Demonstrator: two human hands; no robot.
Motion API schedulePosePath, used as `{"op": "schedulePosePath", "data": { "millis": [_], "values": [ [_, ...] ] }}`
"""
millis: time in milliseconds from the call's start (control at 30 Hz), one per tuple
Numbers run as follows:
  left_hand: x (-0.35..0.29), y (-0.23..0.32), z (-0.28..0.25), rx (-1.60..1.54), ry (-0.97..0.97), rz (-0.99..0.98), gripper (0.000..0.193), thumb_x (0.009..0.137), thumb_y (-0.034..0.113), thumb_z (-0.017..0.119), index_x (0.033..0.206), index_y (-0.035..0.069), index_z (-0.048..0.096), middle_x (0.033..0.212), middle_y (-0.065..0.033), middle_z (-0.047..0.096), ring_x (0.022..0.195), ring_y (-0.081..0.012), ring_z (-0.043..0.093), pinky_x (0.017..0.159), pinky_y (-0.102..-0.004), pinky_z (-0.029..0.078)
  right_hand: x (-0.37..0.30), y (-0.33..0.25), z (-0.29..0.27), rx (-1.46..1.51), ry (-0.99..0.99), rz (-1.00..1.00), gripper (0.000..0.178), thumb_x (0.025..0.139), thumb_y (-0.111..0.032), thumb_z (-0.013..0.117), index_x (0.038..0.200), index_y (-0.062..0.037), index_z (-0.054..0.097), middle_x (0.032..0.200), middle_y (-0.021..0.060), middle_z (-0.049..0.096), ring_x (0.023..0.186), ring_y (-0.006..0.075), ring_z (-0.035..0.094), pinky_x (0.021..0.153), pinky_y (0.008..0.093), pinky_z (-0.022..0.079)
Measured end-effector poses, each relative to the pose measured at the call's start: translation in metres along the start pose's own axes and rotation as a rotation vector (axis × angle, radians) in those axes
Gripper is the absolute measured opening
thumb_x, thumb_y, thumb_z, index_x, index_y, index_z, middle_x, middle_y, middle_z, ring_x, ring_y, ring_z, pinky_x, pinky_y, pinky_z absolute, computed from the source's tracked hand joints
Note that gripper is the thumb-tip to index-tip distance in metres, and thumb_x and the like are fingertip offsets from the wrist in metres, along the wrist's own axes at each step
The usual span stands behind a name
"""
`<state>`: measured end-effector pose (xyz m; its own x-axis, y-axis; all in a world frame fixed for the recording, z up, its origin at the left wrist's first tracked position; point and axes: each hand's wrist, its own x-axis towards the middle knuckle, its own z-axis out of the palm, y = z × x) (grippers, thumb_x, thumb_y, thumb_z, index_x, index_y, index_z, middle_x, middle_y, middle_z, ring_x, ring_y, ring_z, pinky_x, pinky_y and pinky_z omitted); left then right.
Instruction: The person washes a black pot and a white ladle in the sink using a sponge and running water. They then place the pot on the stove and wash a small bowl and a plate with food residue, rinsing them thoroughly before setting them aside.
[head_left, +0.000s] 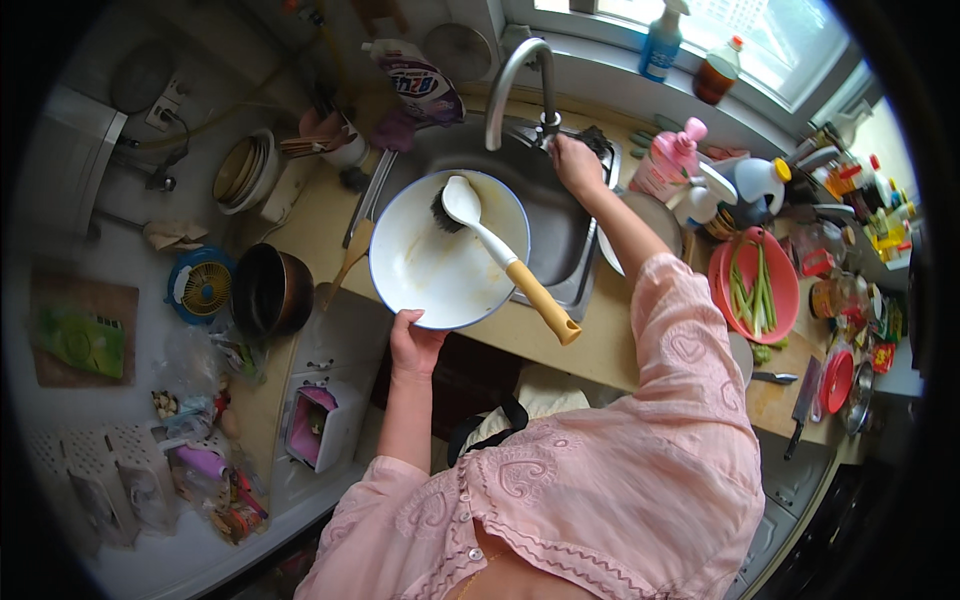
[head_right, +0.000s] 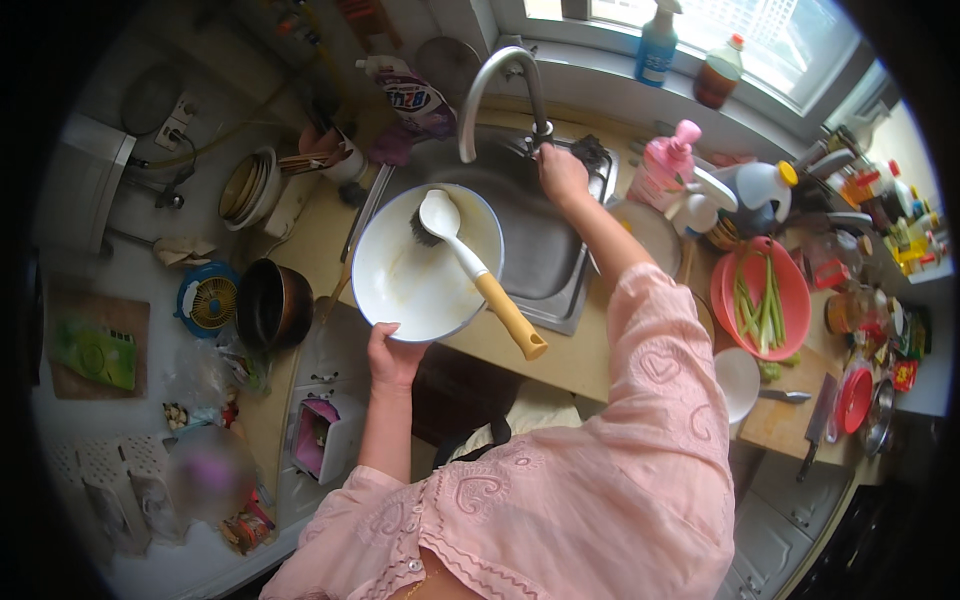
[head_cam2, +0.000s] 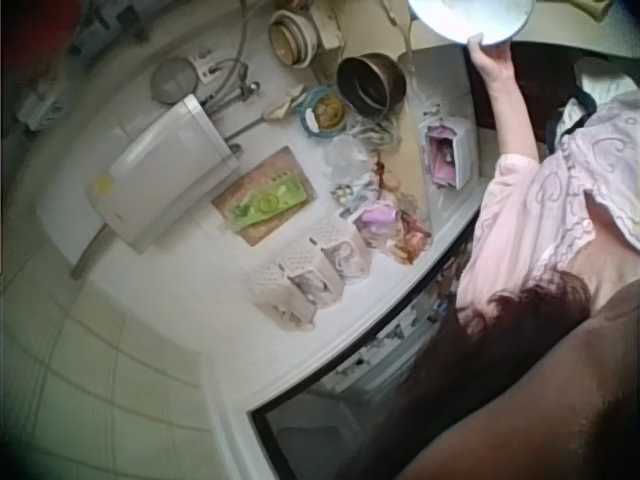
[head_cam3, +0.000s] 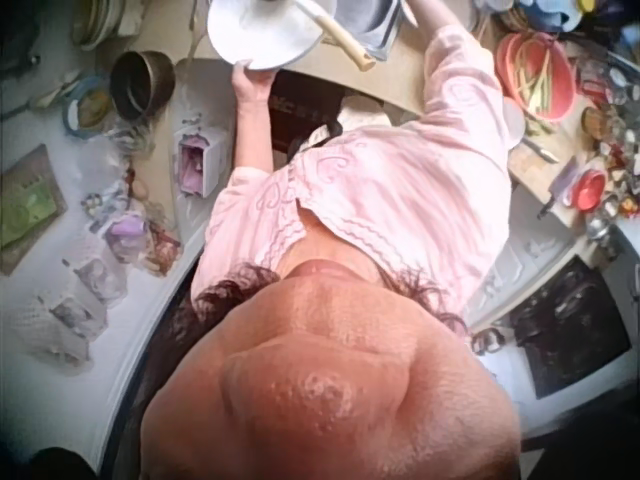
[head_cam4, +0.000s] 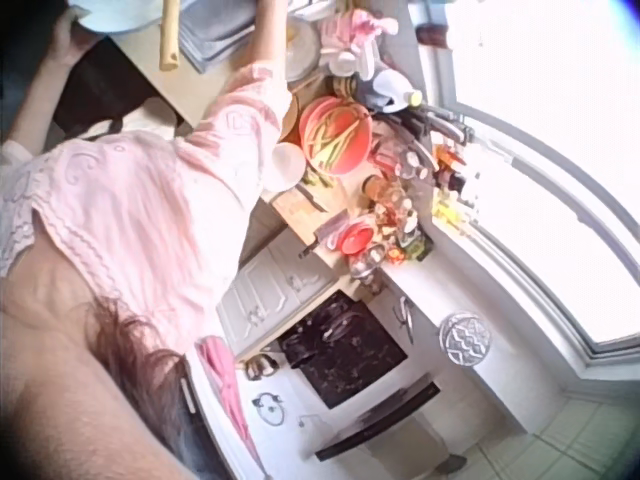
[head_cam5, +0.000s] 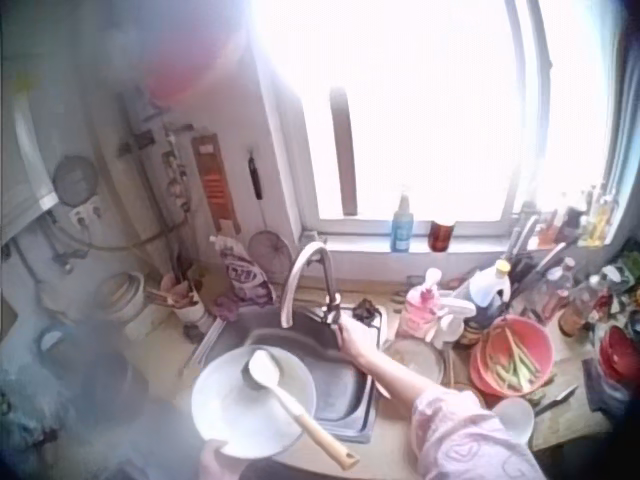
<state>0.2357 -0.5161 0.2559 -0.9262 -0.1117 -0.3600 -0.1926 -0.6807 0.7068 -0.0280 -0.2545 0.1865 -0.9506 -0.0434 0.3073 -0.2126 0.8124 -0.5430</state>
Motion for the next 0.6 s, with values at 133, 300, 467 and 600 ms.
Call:
{"op": "schedulePosePath", "data": {
  "millis": [133,300,467,600],
  "values": [
    [0.028,0.010,0.007,-0.018,0.049,-0.022,0.070,0.068,0.018,0.051,0.133,0.003,0.031,0.128,-0.0134,0.043,0.119,-0.0307,0.042,0.100,-0.0460,0.034,0.058,0.007,0.035,-0.128,-0.237,-0.019,0.027,0.084,-0.030,0.057,0.096,-0.0056,0.056,0.088,0.0161,0.062,0.083,0.0375,0.061,0.067,0.0471,0.050],
    [0.051,0.016,0.016,-0.077,0.027,-0.031,0.070,0.067,0.017,0.051,0.133,0.005,0.032,0.128,-0.0116,0.044,0.119,-0.0294,0.042,0.100,-0.0458,0.034,0.075,0.014,0.065,-0.224,-0.315,0.037,0.020,0.081,-0.022,0.057,0.080,-0.0026,0.062,0.083,0.0182,0.064,0.079,0.0371,0.062,0.066,0.0452,0.051],
    [0.069,0.025,0.020,-0.096,0.012,-0.067,0.067,0.069,0.017,0.050,0.132,0.005,0.033,0.125,-0.0113,0.046,0.114,-0.0284,0.047,0.094,-0.0439,0.041,0.068,0.009,0.066,-0.177,-0.292,-0.012,0.015,0.078,-0.009,0.048,0.076,-0.0021,0.062,0.079,0.0195,0.063,0.076,0.0365,0.063,0.065,0.0455,0.051],
    [0.075,0.037,0.028,-0.039,-0.017,-0.076,0.061,0.071,0.018,0.051,0.129,0.004,0.037,0.119,-0.0113,0.051,0.106,-0.0265,0.054,0.085,-0.0398,0.048,0.050,-0.002,0.061,-0.318,-0.266,-0.132,0.017,0.079,-0.010,0.048,0.071,-0.0038,0.062,0.073,0.0188,0.063,0.073,0.0337,0.064,0.063,0.0446,0.052]
  ]
}}
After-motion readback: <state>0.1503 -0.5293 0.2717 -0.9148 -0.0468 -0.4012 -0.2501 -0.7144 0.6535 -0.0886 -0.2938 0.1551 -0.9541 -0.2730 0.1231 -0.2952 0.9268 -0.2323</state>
